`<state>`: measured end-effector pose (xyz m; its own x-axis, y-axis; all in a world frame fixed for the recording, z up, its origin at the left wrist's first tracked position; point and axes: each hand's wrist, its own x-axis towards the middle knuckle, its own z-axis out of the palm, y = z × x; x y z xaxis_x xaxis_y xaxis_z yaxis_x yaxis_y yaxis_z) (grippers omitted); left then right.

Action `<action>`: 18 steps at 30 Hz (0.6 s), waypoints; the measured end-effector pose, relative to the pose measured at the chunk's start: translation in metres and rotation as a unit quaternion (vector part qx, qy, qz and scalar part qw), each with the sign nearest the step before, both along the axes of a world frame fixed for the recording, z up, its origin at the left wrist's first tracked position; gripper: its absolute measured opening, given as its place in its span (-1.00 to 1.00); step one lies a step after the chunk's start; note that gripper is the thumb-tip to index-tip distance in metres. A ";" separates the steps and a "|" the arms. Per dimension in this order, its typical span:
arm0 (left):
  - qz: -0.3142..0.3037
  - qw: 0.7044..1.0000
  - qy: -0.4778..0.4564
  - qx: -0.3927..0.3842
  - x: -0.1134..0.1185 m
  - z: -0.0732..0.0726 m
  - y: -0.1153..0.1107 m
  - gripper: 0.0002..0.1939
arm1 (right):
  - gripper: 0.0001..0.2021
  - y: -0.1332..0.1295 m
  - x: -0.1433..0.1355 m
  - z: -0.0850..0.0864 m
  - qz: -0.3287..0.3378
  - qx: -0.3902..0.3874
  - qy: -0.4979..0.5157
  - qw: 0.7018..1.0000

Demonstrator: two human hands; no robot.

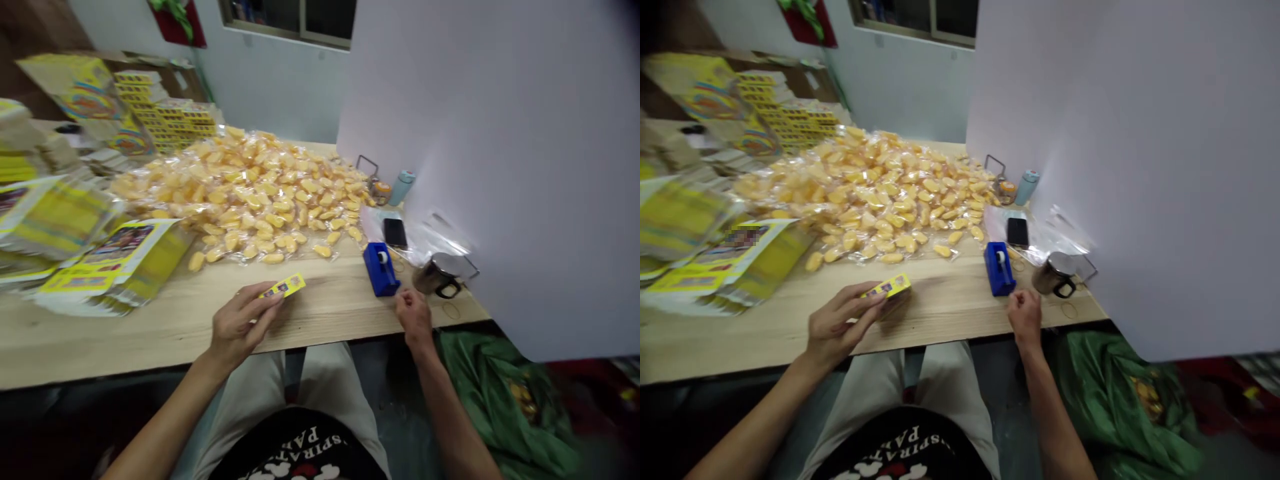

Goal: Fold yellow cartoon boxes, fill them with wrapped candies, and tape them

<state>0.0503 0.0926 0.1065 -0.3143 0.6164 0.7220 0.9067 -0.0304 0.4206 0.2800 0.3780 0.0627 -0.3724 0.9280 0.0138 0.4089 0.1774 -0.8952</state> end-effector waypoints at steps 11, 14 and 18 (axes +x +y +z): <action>0.027 1.000 0.006 0.010 0.015 0.000 -0.009 -0.58 | -0.42 -0.157 -0.083 0.072 0.366 -0.170 0.192 0.895; 0.049 0.997 -0.037 0.036 0.015 -0.006 -0.011 -0.50 | -0.30 -0.165 -0.105 0.074 0.354 -0.210 0.213 0.886; 0.027 0.998 -0.041 0.040 0.009 -0.009 -0.014 -0.55 | -0.28 -0.166 -0.120 0.067 0.338 -0.155 0.186 0.910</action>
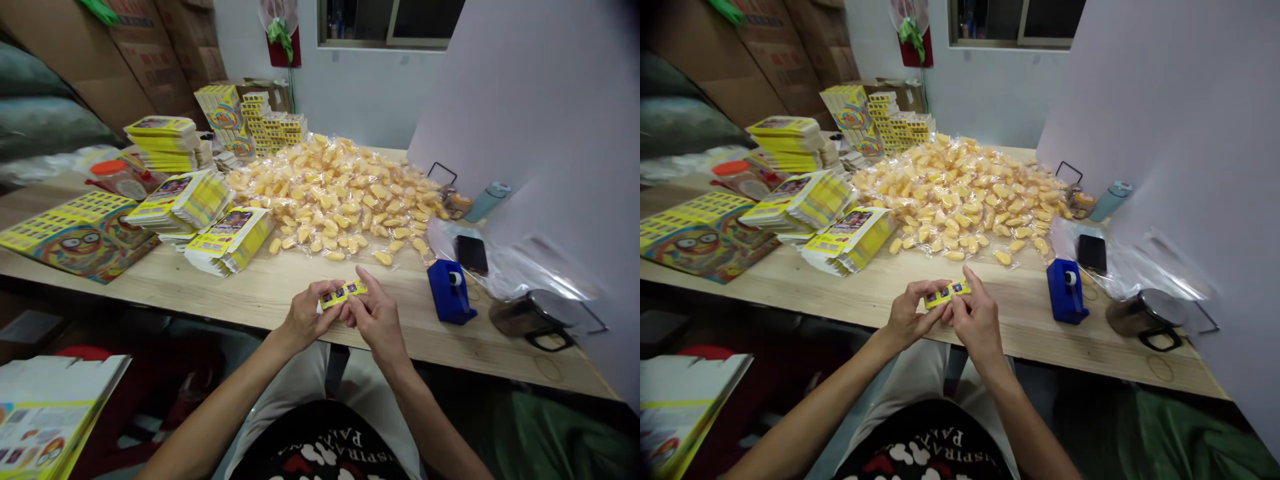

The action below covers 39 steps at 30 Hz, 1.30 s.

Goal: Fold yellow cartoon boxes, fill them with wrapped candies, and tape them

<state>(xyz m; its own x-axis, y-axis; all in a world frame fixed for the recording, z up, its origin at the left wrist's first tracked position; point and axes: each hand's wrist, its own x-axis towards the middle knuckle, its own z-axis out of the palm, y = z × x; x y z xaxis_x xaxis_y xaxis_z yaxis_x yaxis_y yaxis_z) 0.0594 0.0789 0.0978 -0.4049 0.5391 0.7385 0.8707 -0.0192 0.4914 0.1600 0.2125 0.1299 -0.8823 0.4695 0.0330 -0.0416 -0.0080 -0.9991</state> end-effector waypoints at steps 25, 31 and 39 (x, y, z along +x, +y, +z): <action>-0.041 0.990 -0.084 -0.102 -0.034 0.042 -0.001 -0.89 | -0.08 -0.005 -0.009 -0.027 -0.010 0.010 -0.044 0.999; 0.016 0.917 -0.397 -0.023 -0.080 0.005 -0.024 -0.70 | -0.57 0.066 -0.033 -0.039 -0.032 0.474 -0.226 0.851; -0.007 0.968 -0.042 -0.248 -0.055 -0.031 -0.059 -0.35 | -0.61 0.133 -0.088 -0.057 -0.029 0.560 -0.348 0.751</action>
<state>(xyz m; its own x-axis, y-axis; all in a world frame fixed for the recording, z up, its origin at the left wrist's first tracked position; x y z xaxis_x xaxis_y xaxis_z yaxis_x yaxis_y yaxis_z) 0.0041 0.0198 0.0670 -0.4419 0.8246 0.3531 0.8290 0.2250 0.5120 0.0725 0.3458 0.0730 -0.8478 0.5297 -0.0251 0.5266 0.8353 -0.1581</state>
